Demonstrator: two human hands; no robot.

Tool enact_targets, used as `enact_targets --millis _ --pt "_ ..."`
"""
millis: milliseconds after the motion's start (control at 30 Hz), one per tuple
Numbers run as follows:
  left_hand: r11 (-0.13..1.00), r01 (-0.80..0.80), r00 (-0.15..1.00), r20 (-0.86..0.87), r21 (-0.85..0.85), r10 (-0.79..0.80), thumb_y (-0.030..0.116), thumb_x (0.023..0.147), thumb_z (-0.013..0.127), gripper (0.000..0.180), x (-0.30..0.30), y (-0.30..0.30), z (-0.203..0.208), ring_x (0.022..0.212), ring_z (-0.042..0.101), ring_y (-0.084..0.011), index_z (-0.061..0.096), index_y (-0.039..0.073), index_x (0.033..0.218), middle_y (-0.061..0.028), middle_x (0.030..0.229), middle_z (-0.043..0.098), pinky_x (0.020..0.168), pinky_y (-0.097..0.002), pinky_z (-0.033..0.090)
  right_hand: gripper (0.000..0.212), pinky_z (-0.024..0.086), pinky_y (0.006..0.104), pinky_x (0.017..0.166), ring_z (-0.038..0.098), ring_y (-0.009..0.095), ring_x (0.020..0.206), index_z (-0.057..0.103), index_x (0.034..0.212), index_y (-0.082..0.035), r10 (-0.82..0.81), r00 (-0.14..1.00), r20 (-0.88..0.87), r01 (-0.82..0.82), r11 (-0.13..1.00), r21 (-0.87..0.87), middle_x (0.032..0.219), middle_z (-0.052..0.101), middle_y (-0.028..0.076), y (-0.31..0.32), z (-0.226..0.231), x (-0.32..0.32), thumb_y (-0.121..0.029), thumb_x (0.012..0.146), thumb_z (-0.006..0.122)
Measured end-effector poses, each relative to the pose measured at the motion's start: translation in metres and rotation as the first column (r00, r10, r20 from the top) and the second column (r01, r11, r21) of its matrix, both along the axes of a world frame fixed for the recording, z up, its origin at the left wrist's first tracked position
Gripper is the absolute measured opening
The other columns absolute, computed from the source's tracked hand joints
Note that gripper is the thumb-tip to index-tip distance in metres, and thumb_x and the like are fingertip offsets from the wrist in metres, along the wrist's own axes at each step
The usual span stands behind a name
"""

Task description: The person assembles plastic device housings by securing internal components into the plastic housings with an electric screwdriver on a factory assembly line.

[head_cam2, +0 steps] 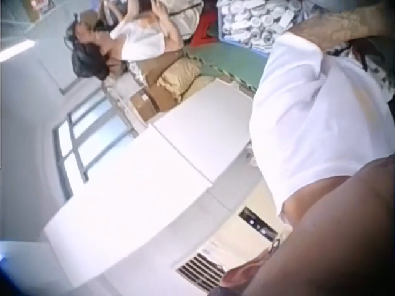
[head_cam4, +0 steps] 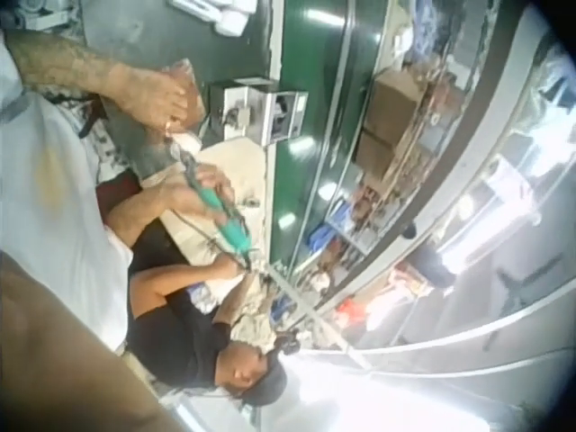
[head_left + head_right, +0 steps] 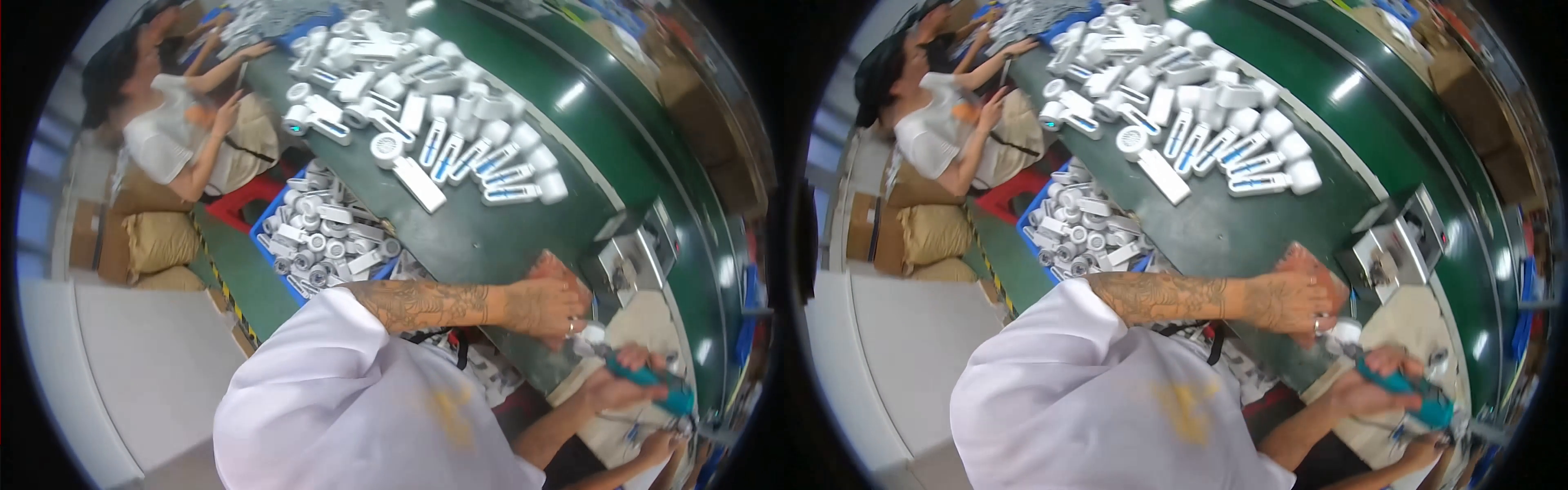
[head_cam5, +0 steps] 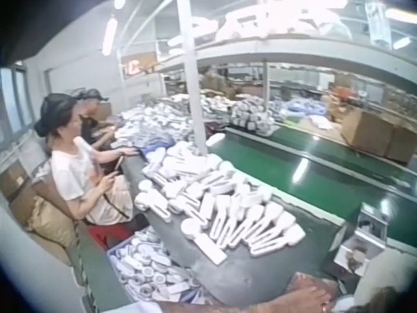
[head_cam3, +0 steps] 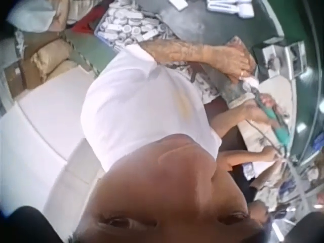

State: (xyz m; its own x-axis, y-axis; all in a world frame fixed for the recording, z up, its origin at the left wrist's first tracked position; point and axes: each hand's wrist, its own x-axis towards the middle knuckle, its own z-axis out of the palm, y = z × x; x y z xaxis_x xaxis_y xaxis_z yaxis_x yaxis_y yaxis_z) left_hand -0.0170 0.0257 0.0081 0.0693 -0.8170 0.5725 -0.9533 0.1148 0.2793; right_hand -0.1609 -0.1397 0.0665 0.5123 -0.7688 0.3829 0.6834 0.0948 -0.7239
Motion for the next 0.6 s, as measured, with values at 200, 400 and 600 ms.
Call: enact_targets --millis 200,400,600 --pt "0.695 -0.706 0.690 -0.349 -0.135 0.634 0.010 0.085 0.062 0.043 0.116 0.100 0.004 0.124 0.052 -0.0410 0.059 0.003 0.128 -0.0274 0.132 0.055 0.106 -0.0454 0.042 0.071 0.032 0.0230 0.050 0.039 0.011 0.054 0.052 0.100 -0.005 -0.242 0.963 -0.116 0.231 0.968 -0.099 0.065 0.040 0.000 0.041 0.024 -0.015 -0.075 0.089 0.047" --pt "0.291 -0.924 0.250 -0.968 -0.247 -0.026 0.033 0.094 0.064 0.039 0.312 0.219 0.050 0.085 0.057 -0.0148 0.062 0.002 0.117 -0.0059 0.092 0.062 0.074 -0.0337 0.045 0.067 0.034 0.0245 0.054 0.041 0.012 0.059 0.054 0.108 -0.003 -0.059 0.974 -0.217 0.043 0.996 -0.080 0.069 0.043 0.002 0.033 -0.011 -0.048 -0.068 0.095 0.046" --pt "0.367 -0.801 0.449 -0.069 -0.473 0.891 0.019 0.097 0.050 0.039 0.375 0.252 0.025 0.116 0.060 -0.0309 0.057 0.009 0.134 -0.0122 0.126 0.065 0.114 -0.0489 0.034 0.060 0.050 0.0318 0.056 0.060 0.022 0.063 0.055 0.107 0.003 -0.179 0.961 -0.212 0.194 0.980 0.051 0.077 0.061 0.013 0.045 -0.023 -0.065 -0.051 0.087 0.072"
